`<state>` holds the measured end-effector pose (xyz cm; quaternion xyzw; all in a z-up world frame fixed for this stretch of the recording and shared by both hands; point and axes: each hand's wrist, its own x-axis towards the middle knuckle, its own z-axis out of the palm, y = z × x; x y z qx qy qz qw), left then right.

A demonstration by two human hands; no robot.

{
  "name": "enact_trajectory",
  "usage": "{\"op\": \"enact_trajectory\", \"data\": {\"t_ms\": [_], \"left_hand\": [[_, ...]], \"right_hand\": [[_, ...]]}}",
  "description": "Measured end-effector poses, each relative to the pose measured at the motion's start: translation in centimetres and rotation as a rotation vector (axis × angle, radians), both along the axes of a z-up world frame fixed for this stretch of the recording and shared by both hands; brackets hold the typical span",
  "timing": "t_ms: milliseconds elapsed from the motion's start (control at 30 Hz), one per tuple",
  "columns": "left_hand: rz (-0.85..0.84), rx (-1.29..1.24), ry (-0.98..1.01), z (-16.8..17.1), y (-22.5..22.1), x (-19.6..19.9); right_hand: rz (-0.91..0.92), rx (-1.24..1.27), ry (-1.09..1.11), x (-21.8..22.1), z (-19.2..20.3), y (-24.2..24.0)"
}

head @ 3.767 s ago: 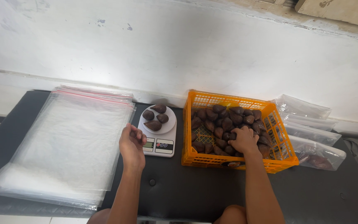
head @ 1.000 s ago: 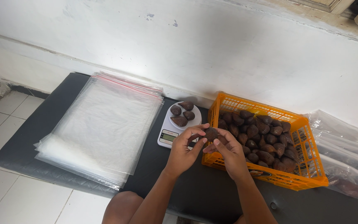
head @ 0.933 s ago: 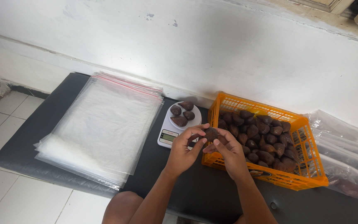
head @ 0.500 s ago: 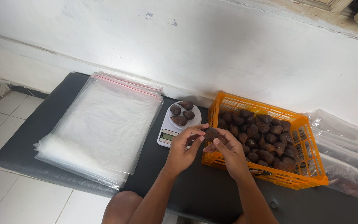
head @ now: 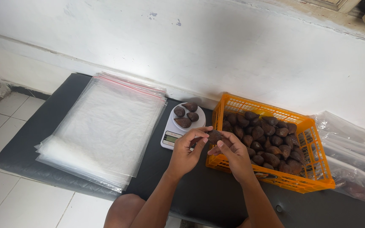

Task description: Weighing fruits on a digital scale and placing them into plastic zip-lock bags

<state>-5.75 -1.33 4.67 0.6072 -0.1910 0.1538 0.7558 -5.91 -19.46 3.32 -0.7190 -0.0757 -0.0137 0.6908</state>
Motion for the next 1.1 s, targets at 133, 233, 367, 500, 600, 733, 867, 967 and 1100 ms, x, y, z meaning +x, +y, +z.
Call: {"op": "enact_trajectory", "data": {"t_ms": [133,233,367,500,600,733,867,967,1100], "left_hand": [[0.037,0.011,0.040,-0.6,-0.3,0.3],[0.067,0.008,0.107,-1.9,-0.6,0.8],[0.082,0.081,0.327,-2.9,-0.5,1.4],[0.036,0.149,0.521,-2.6,-0.1,1.6],[0.021,0.159,0.557,-2.5,0.1,1.8],[0.058,0.106,0.598,-1.1,1.2,1.6],[0.213,0.040,0.565,-2.5,2.0,2.6],[0.306,-0.036,0.557,-1.8,2.7,2.7],[0.407,-0.246,0.535,-0.9,3.7,3.2]], "right_hand": [[-0.011,-0.052,0.010,0.0,0.2,0.0],[-0.044,-0.134,-0.001,-0.2,0.3,0.2],[-0.063,-0.374,-0.071,-0.5,0.4,0.8],[-0.067,-0.507,-0.105,-0.6,0.9,1.3],[-0.093,-0.501,-0.122,-0.5,0.8,1.3],[-0.158,-0.417,-0.116,0.0,0.6,0.9],[-0.242,0.047,0.009,0.6,0.3,0.2],[-0.247,0.251,0.081,0.5,1.3,0.0],[-0.230,0.438,0.133,0.8,1.5,-0.4]]}}
